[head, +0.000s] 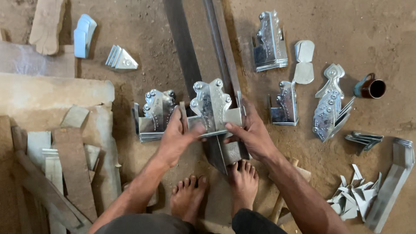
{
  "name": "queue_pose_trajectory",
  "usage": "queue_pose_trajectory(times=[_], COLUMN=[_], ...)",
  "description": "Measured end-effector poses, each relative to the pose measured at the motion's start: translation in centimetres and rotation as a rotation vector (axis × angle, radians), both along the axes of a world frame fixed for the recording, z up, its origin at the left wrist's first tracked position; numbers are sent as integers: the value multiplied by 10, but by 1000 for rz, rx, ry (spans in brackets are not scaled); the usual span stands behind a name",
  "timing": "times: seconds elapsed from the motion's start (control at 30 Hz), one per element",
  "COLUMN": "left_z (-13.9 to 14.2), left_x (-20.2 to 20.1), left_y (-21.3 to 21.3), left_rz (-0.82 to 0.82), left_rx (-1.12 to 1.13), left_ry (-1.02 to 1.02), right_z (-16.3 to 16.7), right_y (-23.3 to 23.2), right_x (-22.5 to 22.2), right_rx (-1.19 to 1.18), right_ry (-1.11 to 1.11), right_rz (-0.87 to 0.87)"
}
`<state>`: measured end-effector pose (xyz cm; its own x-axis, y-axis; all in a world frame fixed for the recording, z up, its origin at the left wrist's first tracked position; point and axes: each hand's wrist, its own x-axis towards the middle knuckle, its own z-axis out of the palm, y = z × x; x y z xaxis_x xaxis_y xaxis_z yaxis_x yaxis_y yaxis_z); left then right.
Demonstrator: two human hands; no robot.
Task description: The person uses a wooden mallet to hammer ornate metal pieces on a metal anvil, repeatedly striking and repositioning them to shape the edges. Finished pieces are stacked nearby on the floor.
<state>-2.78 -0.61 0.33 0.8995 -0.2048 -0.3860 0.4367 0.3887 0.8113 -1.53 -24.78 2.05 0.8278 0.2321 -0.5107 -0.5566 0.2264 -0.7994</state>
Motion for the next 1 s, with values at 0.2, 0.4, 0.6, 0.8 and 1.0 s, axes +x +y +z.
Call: queue_pose_trajectory(times=[0.2,0.4,0.6,0.8,1.0], left_z=[7,22,19,22,27], left_x=[-1,5,2,1,4], left_y=[-15,-13,-17,-17,-23], left_rz=[15,5,41,85,112], left_rx=[-14,12,-85,-102,-116], left_ry=[-53,81,124,136,133], right_z=[10,4,2,27,38], right_y=[11,11,5,13,48], right_x=[5,8,10,43,94], right_rx=[-32,124,97,-728,-900], right_ry=[-71,9,23,-359,-381], right_rz=[14,-47,21,200,384])
